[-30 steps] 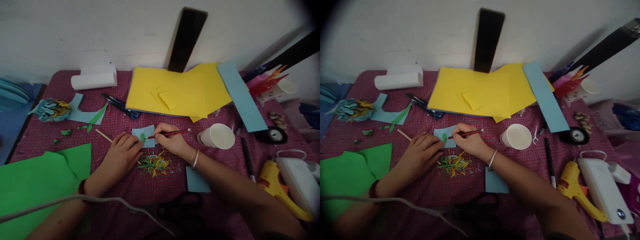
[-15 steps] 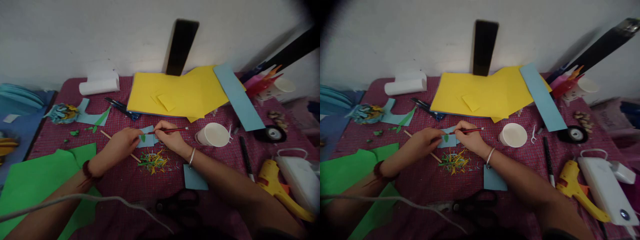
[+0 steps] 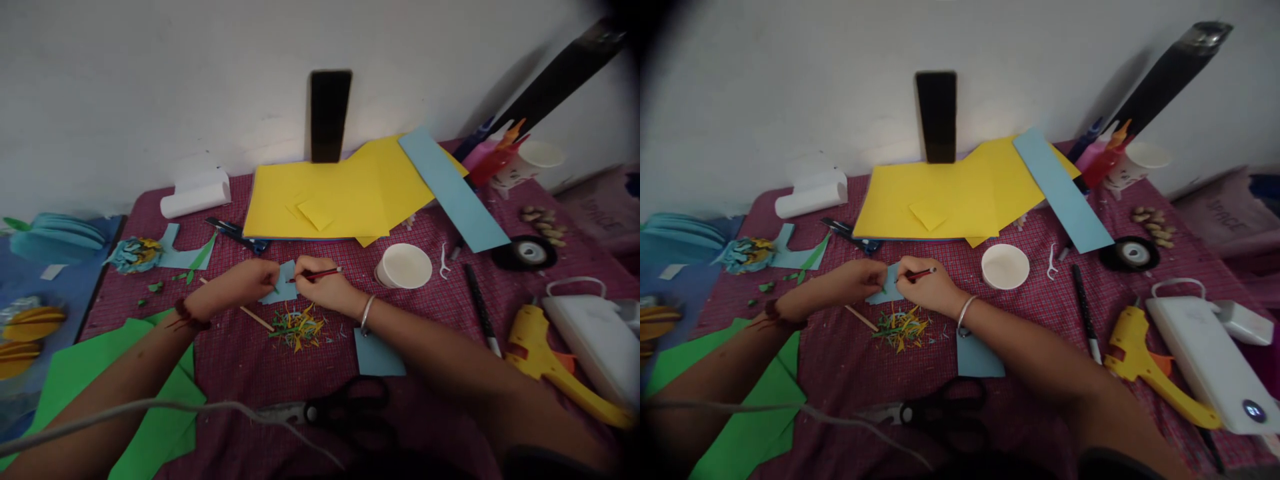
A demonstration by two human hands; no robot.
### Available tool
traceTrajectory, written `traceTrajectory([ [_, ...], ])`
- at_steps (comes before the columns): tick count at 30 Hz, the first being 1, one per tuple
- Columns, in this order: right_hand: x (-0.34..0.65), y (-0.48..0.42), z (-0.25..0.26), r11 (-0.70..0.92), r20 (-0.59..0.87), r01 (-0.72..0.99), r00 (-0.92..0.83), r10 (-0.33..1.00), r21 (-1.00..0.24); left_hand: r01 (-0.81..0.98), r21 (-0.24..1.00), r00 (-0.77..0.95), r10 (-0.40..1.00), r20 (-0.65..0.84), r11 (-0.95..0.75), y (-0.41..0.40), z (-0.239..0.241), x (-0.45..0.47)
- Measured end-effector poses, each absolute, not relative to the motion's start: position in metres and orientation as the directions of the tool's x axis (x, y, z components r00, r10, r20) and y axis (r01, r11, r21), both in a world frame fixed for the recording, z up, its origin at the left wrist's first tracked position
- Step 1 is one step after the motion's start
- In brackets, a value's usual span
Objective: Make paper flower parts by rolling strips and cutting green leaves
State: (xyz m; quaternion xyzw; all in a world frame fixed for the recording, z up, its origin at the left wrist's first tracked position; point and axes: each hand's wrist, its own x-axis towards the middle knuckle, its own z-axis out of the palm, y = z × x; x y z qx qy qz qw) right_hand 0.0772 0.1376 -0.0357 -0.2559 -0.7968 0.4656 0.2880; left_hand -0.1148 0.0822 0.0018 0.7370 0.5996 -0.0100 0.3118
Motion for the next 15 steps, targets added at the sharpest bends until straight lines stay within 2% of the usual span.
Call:
traceTrajectory([
  [7,0.078,0.138,-0.035,0.439,0.213,0.143,-0.718,0.663,-0.887,0.839,0.491,0.339,0.931,-0.138,-0.233,0.067,0.0,-0.112],
  [11,0.078,0.138,-0.035,0.435,0.192,0.163,-0.725,0.661,-0.885,0.834,0.526,0.276,0.952,-0.13,-0.17,0.062,-0.005,-0.113],
  [15,0.078,0.138,-0.034,0.434,0.19,0.158,-0.731,0.656,-0.887,0.83,0.521,0.323,0.934,-0.155,-0.2,0.063,-0.005,-0.114],
])
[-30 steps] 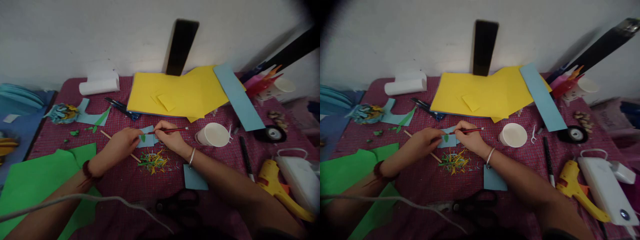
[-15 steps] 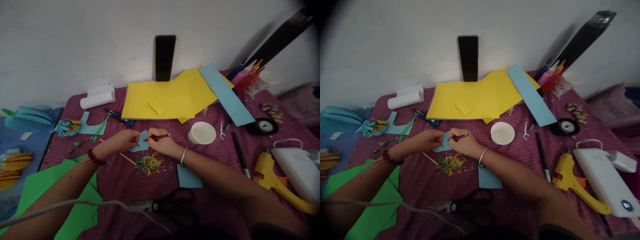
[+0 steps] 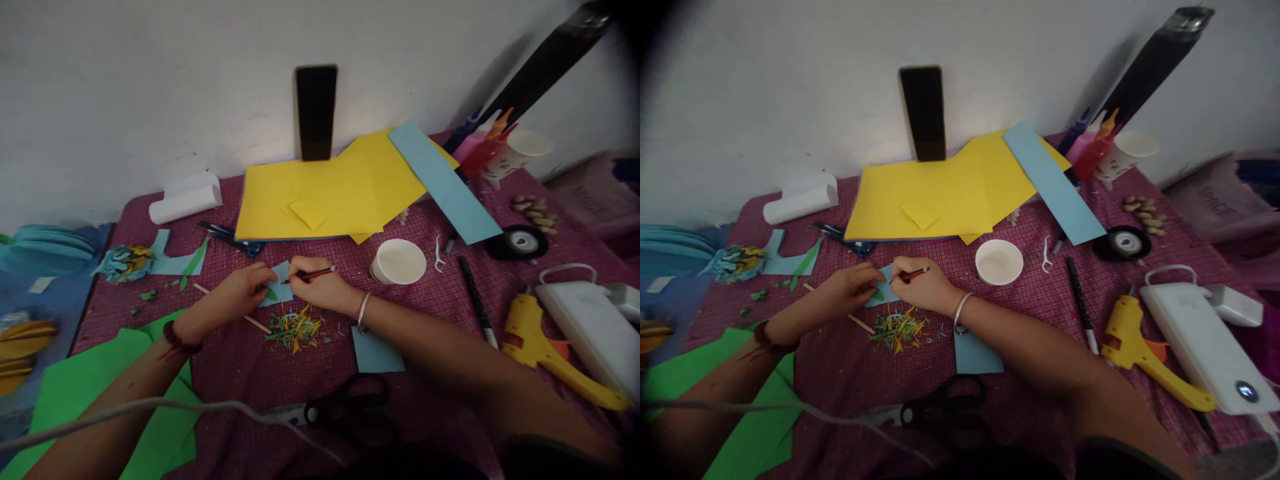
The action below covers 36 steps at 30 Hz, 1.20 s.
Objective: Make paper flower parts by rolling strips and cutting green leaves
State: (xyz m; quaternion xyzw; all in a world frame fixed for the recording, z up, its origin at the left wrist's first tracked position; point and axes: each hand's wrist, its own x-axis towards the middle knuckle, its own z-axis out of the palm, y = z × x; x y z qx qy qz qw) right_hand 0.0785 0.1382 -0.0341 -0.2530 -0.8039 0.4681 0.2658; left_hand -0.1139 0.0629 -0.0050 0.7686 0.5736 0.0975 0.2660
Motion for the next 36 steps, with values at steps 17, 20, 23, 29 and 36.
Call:
traceTrajectory([
  [17,0.079,0.138,-0.033,0.424,0.186,0.158,-0.727,0.661,-0.892,0.84,0.505,0.391,0.867,-0.308,-0.199,0.065,0.007,-0.111],
  [20,0.078,0.137,-0.034,0.427,0.184,0.166,-0.725,0.664,-0.889,0.824,0.52,0.412,0.867,-0.281,-0.224,0.065,0.009,-0.11],
  [23,0.078,0.137,-0.034,0.428,0.184,0.161,-0.731,0.658,-0.889,0.805,0.543,0.384,0.907,-0.172,-0.238,0.064,0.014,-0.11],
  [29,0.079,0.137,-0.033,0.428,0.19,0.158,-0.725,0.662,-0.89,0.859,0.375,0.276,0.933,0.232,-0.348,0.055,0.01,-0.109],
  [36,0.079,0.138,-0.033,0.437,0.199,0.156,-0.724,0.661,-0.886,0.869,0.162,0.458,0.884,0.091,-0.467,0.035,-0.011,-0.109],
])
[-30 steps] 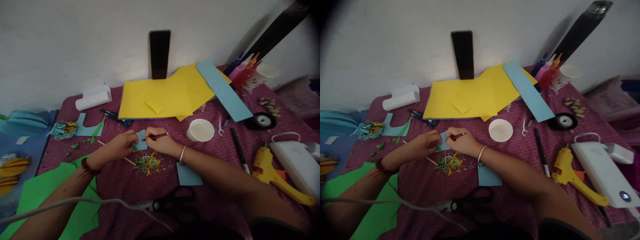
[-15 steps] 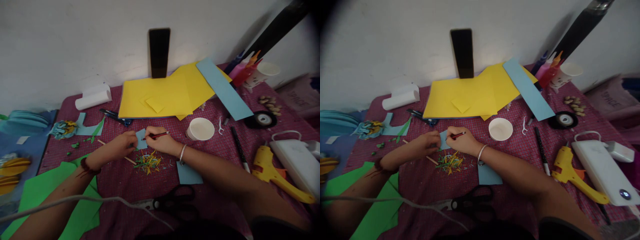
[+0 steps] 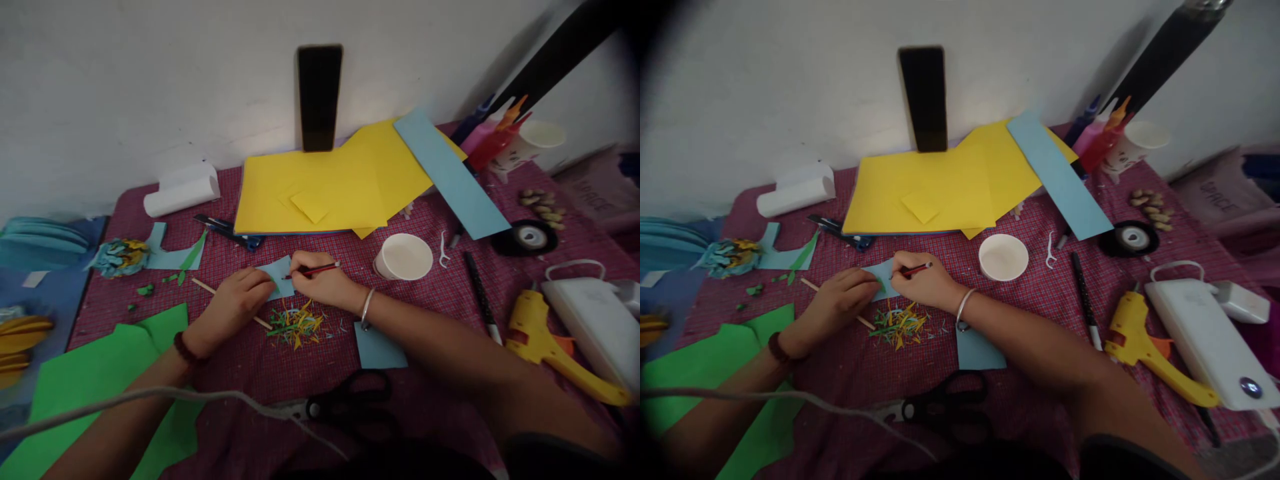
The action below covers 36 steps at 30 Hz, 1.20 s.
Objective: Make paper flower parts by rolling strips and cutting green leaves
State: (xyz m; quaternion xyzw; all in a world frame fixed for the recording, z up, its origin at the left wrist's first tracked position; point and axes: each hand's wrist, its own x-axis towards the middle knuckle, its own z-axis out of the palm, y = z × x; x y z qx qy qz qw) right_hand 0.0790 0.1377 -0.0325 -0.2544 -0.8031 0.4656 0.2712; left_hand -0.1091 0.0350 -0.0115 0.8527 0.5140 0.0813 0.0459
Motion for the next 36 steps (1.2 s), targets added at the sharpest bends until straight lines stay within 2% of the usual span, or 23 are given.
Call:
traceTrajectory([
  [4,0.08,0.137,-0.031,0.409,0.168,0.17,-0.724,0.67,-0.897,0.91,0.088,0.401,0.914,0.056,-0.405,0.02,-0.011,-0.107],
  [10,0.08,0.137,-0.032,0.413,0.197,0.137,-0.717,0.668,-0.9,0.958,0.014,0.281,0.951,0.13,-0.286,0.001,-0.017,-0.091],
  [17,0.081,0.136,-0.032,0.417,0.204,0.089,-0.77,0.605,-0.905,0.978,0.057,0.194,0.978,0.075,-0.198,-0.002,-0.024,-0.082],
  [25,0.081,0.136,-0.03,0.45,0.188,0.117,-0.795,0.577,-0.885,0.979,0.042,0.198,0.979,0.055,-0.201,-0.002,-0.023,-0.08],
  [36,0.076,0.135,-0.034,0.474,0.211,0.146,-0.757,0.619,-0.869,0.978,0.058,0.199,0.979,0.052,-0.201,-0.001,-0.022,-0.079],
])
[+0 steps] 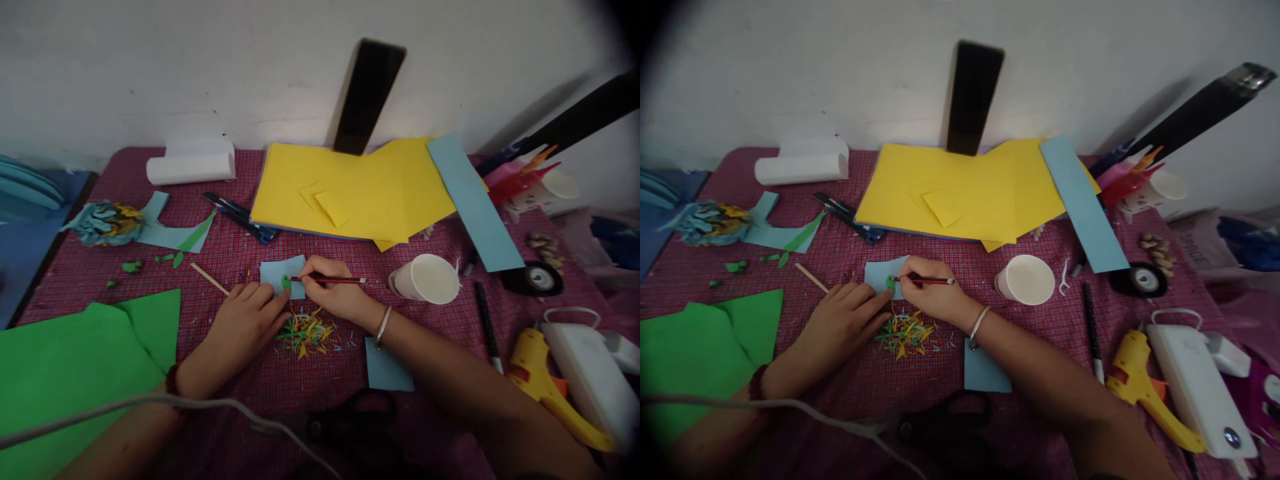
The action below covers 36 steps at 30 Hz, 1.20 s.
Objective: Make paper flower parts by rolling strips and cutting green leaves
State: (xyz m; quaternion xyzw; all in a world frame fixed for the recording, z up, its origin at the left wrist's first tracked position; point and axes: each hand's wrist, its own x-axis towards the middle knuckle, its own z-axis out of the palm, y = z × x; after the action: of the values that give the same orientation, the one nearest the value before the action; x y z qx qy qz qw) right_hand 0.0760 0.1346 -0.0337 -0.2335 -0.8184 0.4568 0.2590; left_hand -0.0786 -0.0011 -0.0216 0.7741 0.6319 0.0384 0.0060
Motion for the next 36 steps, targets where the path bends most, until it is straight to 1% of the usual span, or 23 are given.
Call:
traceTrajectory([
  [7,0.0747,0.1347,-0.0326,0.469,0.196,0.166,-0.752,0.629,-0.867,0.978,0.07,0.195,0.979,0.056,-0.198,-0.0014,-0.0205,-0.0782],
  [13,0.0735,0.1348,-0.031,0.469,0.184,0.184,-0.751,0.634,-0.864,0.978,0.049,0.198,0.978,0.06,-0.201,-0.0056,-0.0214,-0.0768],
  [20,0.0789,0.1361,-0.0323,0.424,0.203,0.116,-0.746,0.634,-0.898,0.979,0.058,0.194,0.979,0.059,-0.197,-0.0043,-0.0178,-0.0764],
  [30,0.0788,0.1348,-0.0356,0.474,0.213,0.129,-0.769,0.602,-0.871,0.976,0.059,0.203,0.976,0.076,-0.208,-0.0034,-0.0191,-0.0765],
  [33,0.079,0.1349,-0.0354,0.478,0.218,0.127,-0.77,0.6,-0.869,0.982,0.078,0.162,0.98,0.113,-0.171,-0.0032,-0.0214,-0.0772],
  [36,0.0785,0.1353,-0.0346,0.471,0.213,0.131,-0.766,0.607,-0.872,0.989,0.048,0.136,0.985,0.102,-0.141,-0.0013,-0.023,-0.0772],
])
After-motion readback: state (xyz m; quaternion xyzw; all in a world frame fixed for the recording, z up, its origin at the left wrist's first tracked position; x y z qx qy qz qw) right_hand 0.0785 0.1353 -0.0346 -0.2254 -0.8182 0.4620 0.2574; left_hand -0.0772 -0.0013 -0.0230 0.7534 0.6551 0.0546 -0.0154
